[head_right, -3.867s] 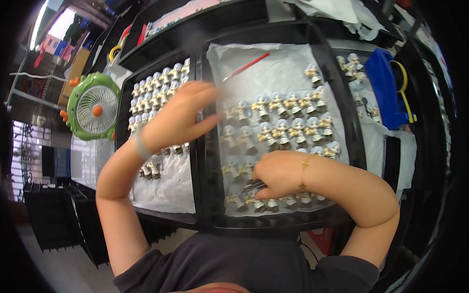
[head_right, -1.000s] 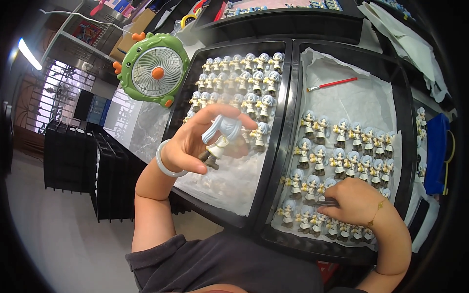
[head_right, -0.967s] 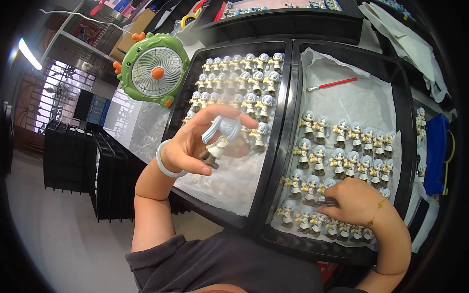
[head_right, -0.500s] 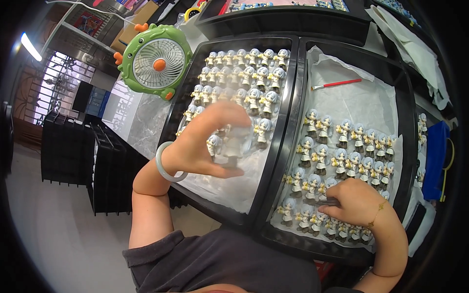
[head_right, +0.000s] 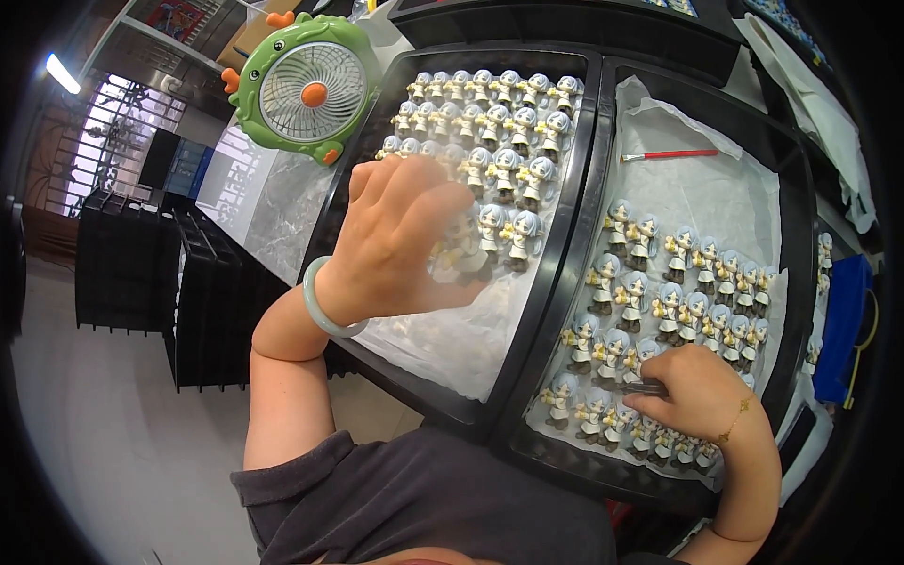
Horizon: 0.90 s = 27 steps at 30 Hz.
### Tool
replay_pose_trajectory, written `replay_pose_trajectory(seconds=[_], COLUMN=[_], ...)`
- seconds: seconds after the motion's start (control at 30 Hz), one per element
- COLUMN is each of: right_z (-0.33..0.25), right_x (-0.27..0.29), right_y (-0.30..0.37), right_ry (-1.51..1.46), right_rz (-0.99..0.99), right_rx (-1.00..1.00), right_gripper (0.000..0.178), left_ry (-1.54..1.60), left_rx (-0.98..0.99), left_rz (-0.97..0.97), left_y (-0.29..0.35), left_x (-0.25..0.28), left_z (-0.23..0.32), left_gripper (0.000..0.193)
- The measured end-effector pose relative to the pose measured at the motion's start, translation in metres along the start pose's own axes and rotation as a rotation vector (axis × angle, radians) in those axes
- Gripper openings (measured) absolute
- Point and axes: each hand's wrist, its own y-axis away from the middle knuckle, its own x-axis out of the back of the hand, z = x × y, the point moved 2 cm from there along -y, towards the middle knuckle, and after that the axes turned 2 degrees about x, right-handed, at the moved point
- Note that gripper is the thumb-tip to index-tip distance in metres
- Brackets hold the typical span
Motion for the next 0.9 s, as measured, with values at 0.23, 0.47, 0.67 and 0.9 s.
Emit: replay_pose_trajectory(seconds=[0.23,0.47,0.67,0.9], right_z=[0.001,-0.001,0.001,-0.007], right_x=[-0.001,0.0,0.0,0.005], right_y=[-0.001,-0.002,-0.004,0.0], right_ry=[0.016,0.013,0.006,0.008], right_rz=[-0.007,-0.016,-0.018,0.006], right_rx=[0.016,0.01,-0.025,-0.004], right_gripper=[0.033,0.032,0.031,0.032], left_ry=[-0.179,-0.231,0.018,0.142], left_rx=[-0.048,-0.053,0.12,0.162], left_rz=[0.054,0.058,-0.101,-0.345], left_y=[0.003,0.004,-0.006,0.04], left_x=[-0.002,-0.002,0.033,0.009], left_z=[0.005,0.004,-0.024,-0.032], left_gripper=[0.055,0.057,0.064,0.064])
